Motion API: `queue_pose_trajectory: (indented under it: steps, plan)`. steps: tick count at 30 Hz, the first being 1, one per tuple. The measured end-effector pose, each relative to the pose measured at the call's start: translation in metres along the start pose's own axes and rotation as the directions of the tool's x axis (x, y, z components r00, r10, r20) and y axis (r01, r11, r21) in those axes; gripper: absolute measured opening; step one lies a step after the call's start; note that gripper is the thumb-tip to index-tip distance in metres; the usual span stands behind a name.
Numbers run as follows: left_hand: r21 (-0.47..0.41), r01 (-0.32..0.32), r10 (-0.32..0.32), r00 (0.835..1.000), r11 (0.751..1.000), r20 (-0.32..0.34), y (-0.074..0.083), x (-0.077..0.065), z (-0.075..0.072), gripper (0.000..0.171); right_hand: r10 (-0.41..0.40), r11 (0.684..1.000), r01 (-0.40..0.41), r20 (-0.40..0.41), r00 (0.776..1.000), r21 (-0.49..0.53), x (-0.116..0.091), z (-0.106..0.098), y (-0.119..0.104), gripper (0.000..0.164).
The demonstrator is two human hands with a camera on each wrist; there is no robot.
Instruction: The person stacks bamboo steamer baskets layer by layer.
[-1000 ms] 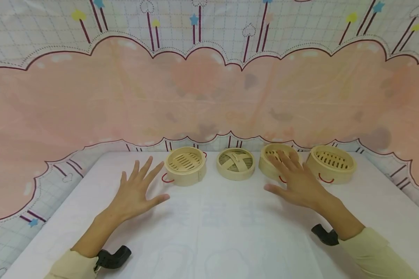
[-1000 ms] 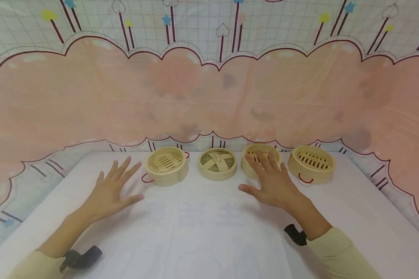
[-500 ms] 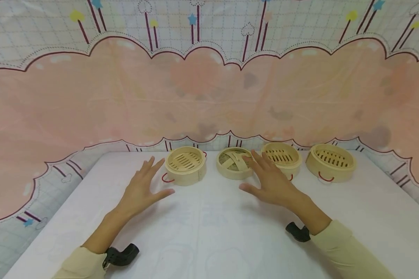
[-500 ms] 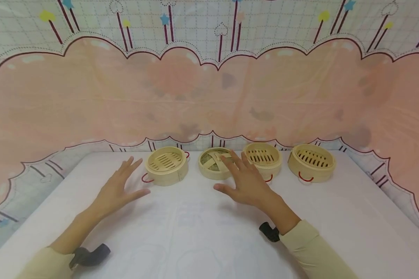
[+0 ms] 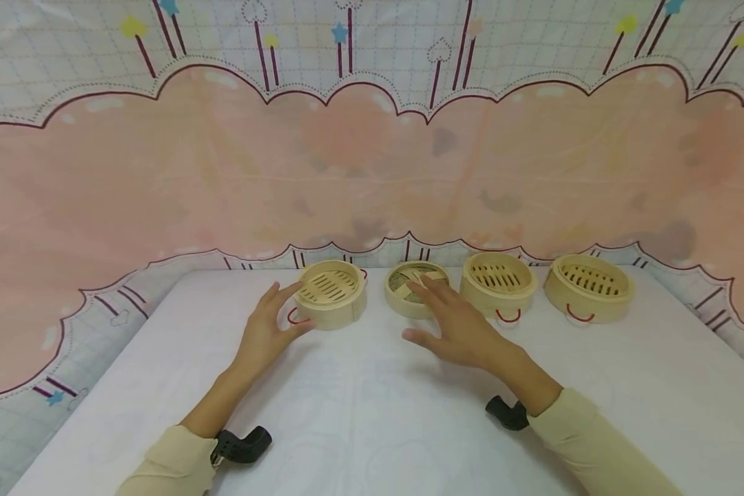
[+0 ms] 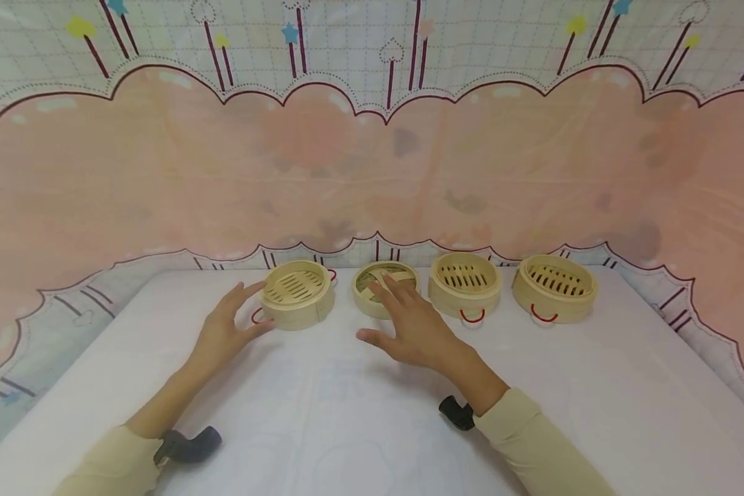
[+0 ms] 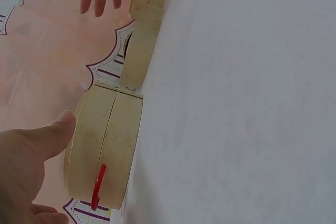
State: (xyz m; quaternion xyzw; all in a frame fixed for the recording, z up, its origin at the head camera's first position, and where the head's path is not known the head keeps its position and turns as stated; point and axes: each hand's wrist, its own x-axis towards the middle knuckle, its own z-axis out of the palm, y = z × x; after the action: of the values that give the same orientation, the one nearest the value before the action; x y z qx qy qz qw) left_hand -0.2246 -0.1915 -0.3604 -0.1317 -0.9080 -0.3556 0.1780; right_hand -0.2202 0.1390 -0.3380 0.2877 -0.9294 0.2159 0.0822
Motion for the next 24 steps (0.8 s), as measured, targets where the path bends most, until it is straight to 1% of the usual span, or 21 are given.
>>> queue_pose_trajectory:
  steps: [3,6,13,20,24]
  plan:
    - [-0.028,0.000,-0.001,1.000,1.000,-0.001,0.001,0.002,0.005,0.064,0.019,1.000,-0.020,0.015,1.000,0.018,0.004,0.004,-0.004,0.080]
    - [-0.033,0.009,-0.009,1.000,0.999,0.002,0.001,0.002,0.008,0.063,0.035,0.998,-0.036,0.032,0.999,0.043,0.008,0.007,-0.008,0.080]
    - [-0.041,0.030,-0.030,1.000,0.999,-0.001,-0.002,0.004,0.013,0.060,0.045,0.995,-0.047,0.032,0.999,0.093,0.020,0.012,-0.014,0.077]
    - [-0.067,0.007,-0.009,0.999,0.998,-0.031,-0.005,0.007,0.020,0.051,0.047,0.984,-0.050,0.025,0.999,0.168,0.031,0.019,-0.019,0.074]
    - [-0.075,-0.002,-0.002,0.999,0.997,-0.051,-0.007,0.010,0.022,0.047,0.039,0.984,-0.040,0.010,0.999,0.173,0.033,0.023,-0.018,0.072]
